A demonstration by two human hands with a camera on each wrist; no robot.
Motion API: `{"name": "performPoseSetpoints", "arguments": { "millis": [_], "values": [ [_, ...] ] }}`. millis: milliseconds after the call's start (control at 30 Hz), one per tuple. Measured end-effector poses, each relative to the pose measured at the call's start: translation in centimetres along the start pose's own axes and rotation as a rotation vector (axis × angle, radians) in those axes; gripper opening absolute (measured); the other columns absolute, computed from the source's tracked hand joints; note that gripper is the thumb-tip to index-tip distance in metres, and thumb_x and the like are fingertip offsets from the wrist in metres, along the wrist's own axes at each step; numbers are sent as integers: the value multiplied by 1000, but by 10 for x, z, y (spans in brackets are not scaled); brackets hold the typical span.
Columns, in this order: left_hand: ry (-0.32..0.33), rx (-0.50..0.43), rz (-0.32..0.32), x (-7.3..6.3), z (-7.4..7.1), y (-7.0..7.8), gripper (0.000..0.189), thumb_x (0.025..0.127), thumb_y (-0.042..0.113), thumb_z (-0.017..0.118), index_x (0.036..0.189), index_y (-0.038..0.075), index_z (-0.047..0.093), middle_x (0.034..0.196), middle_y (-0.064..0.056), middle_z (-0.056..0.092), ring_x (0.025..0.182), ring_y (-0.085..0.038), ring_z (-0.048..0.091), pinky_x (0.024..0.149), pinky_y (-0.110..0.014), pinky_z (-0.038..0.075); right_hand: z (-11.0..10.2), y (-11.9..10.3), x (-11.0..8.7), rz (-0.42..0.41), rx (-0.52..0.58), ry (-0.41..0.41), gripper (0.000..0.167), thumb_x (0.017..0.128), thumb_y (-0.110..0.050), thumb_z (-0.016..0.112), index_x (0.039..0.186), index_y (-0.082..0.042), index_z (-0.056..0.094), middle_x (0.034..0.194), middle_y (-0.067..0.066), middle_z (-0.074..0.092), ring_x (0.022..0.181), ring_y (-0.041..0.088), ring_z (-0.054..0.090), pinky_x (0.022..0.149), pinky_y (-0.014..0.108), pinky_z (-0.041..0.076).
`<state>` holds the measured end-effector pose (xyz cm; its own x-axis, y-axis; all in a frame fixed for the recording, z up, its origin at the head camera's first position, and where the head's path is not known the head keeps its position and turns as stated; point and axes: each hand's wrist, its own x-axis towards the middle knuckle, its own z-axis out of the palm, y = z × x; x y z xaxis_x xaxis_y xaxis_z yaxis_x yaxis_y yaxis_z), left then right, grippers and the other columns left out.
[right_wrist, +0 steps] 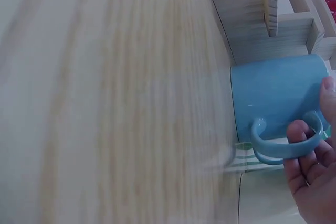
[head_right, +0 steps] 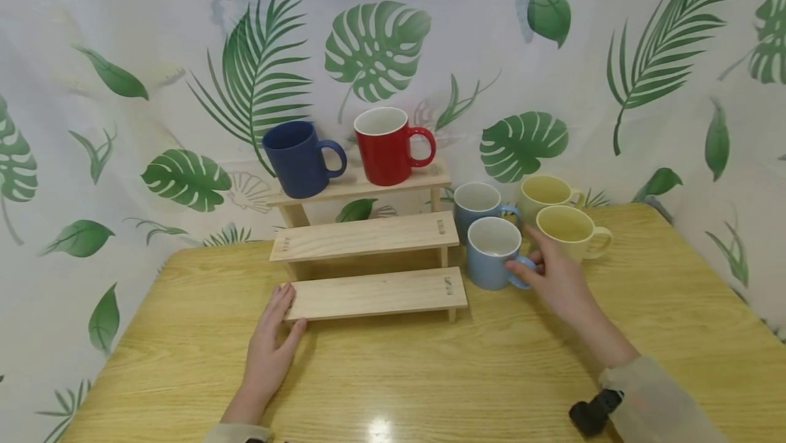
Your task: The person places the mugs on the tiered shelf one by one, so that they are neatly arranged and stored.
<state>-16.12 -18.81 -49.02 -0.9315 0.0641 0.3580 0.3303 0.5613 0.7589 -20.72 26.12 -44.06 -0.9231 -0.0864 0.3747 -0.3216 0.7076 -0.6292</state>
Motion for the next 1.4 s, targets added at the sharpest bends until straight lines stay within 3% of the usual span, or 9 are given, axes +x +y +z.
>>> {"name": "performPoseSetpoints", "arguments": {
  "millis": [167,400,633,900,1133,1400],
  "values": [
    [-2,-4,0,-1,0,1,57,97,21,58,147,7,36,154,-8,28,144,-22,15,113,-49,18,5,-2,1,9,28,11,68,87,-24,72,142,1,39,74,4,50,58,8,41,47,24,34],
    [-8,-7,-3,-1,0,2,57,97,23,58,148,8,35,155,-8,27,144,-22,14,113,-50,18,14,-4,1,45,60,57,71,85,-25,74,144,-7,40,75,6,48,57,10,42,48,24,36],
    [-7,-7,-6,-1,0,1,57,97,24,58,148,8,36,155,-8,28,144,-21,14,113,-49,19,22,-5,3,116,94,93,65,89,-31,69,145,-14,42,74,5,40,63,14,37,50,26,31],
    [-8,-4,-5,-1,0,1,57,97,24,58,147,8,36,155,-8,27,144,-21,15,113,-49,18,25,-5,6,159,97,68,64,91,-35,65,147,-16,40,73,5,38,65,16,36,51,28,32],
    [-12,-1,-4,-1,-1,2,57,97,23,57,148,7,35,155,-8,27,144,-22,14,113,-50,18,28,-2,7,164,160,93,65,90,-30,68,146,-16,41,68,4,40,57,12,37,47,26,33],
    [-6,3,5,0,-1,1,57,97,23,57,147,7,35,155,-8,27,144,-22,14,113,-50,18,35,3,9,198,252,165,68,84,-23,75,145,-17,44,57,-7,35,50,5,36,43,20,33]
  ]
}}
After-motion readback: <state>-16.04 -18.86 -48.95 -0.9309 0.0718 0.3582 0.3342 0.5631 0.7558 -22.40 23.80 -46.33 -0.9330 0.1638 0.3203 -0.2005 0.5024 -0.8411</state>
